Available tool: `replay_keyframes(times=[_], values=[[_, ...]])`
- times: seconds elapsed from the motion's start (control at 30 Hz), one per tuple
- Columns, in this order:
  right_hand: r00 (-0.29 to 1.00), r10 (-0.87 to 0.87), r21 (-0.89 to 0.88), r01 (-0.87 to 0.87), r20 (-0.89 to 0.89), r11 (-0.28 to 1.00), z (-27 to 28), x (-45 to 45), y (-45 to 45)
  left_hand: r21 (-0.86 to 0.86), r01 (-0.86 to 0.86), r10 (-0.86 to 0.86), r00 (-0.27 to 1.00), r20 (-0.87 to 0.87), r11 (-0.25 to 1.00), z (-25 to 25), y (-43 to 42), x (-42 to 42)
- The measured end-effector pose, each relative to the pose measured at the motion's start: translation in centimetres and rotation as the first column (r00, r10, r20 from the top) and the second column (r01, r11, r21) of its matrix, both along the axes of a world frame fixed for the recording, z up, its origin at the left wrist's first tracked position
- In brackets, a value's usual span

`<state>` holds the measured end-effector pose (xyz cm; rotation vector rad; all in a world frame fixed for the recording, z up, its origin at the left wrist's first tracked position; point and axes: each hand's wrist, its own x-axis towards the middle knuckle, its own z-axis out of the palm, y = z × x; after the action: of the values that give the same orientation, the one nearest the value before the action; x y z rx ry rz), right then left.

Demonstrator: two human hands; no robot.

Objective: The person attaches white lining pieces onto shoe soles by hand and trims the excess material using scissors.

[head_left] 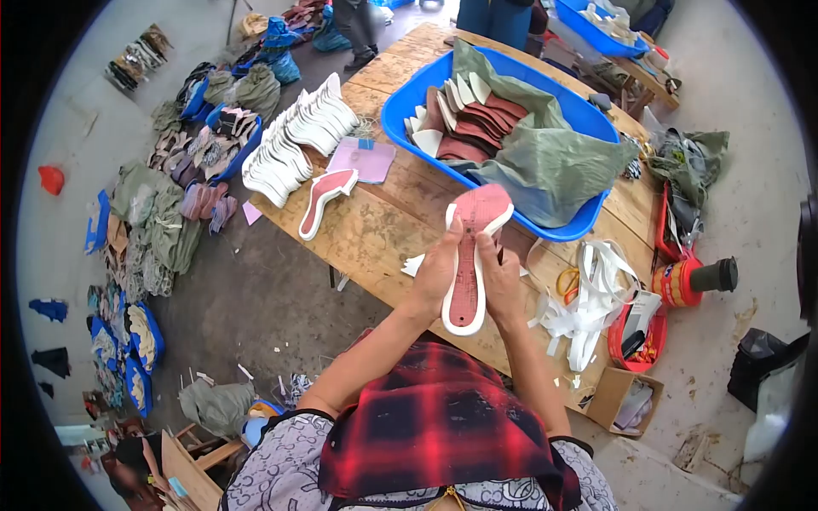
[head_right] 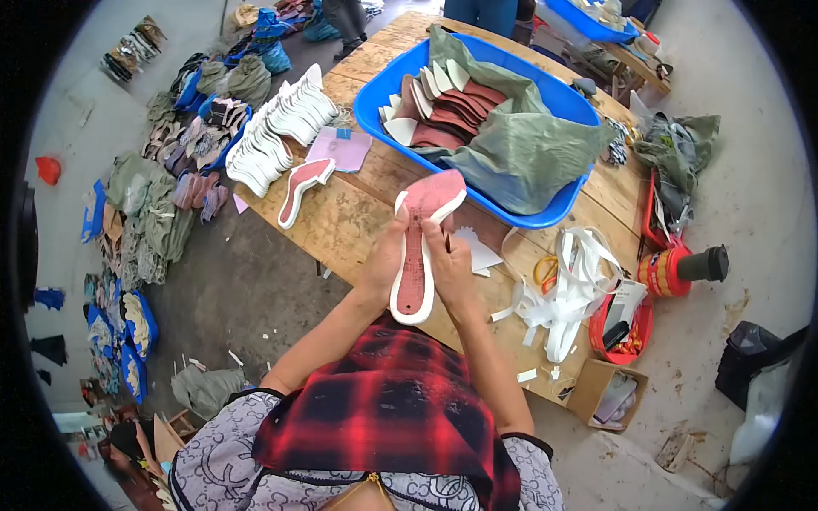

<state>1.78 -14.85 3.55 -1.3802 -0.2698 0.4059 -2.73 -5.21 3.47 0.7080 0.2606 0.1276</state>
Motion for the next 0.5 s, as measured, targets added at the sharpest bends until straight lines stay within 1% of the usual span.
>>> replay_keyframes(times=[0.03,0.1,0.13,0.17,0.23,0.27,0.37,0.4,0.47,0.5], values=[[0.999,-0.038,-0.006,0.038,-0.007,0.999,0.2,-1.0,0.2,0.024,-0.021,0.021,1.0,-0.014,0.999,0.0,0.0,-0.3],[0.991,0.071,-0.177,-0.09,-0.113,0.98,-0.6,-3.4,-1.8,0.075,-0.054,0.057,0.997,-0.042,0.996,0.5,0.3,-0.9],[0.98,0.118,-0.206,-0.149,-0.157,0.967,-0.7,-4.2,-2.4,0.157,-0.041,0.049,0.998,-0.049,0.987,0.7,0.7,-1.1],[0.966,0.164,-0.233,-0.21,-0.201,0.95,-0.7,-4.9,-3.0,0.181,-0.03,0.046,0.996,-0.081,0.983,0.6,1.1,-1.3],[0.929,0.257,-0.174,-0.308,-0.267,0.935,0.6,-5.9,-3.4,0.23,-0.004,0.039,0.988,-0.148,0.973,0.3,1.6,-1.7],[0.879,0.313,-0.071,-0.361,-0.36,0.93,1.2,-5.4,-3.5,0.18,-0.018,0.038,0.993,-0.111,0.983,-0.5,1.7,-1.5],[0.942,0.26,-0.2,-0.302,-0.214,0.932,0.7,-3.1,-2.8,0.239,-0.046,0.084,0.985,-0.15,0.97,-1.6,1.7,-1.8],[0.96,0.223,-0.139,-0.248,-0.171,0.959,1.0,-2.4,-2.2,0.1,-0.08,0.093,0.986,-0.136,0.992,-0.3,1.0,-2.0],[0.973,0.163,-0.08,-0.178,-0.163,0.981,0.3,-1.1,-1.0,0.119,-0.002,0.017,0.992,-0.128,0.993,-2.0,0.9,-2.4],[0.978,0.134,-0.052,-0.144,-0.159,0.988,0.1,-0.7,-0.4,0.127,0.035,-0.019,0.992,-0.123,0.991,-2.1,0.8,-2.7]])
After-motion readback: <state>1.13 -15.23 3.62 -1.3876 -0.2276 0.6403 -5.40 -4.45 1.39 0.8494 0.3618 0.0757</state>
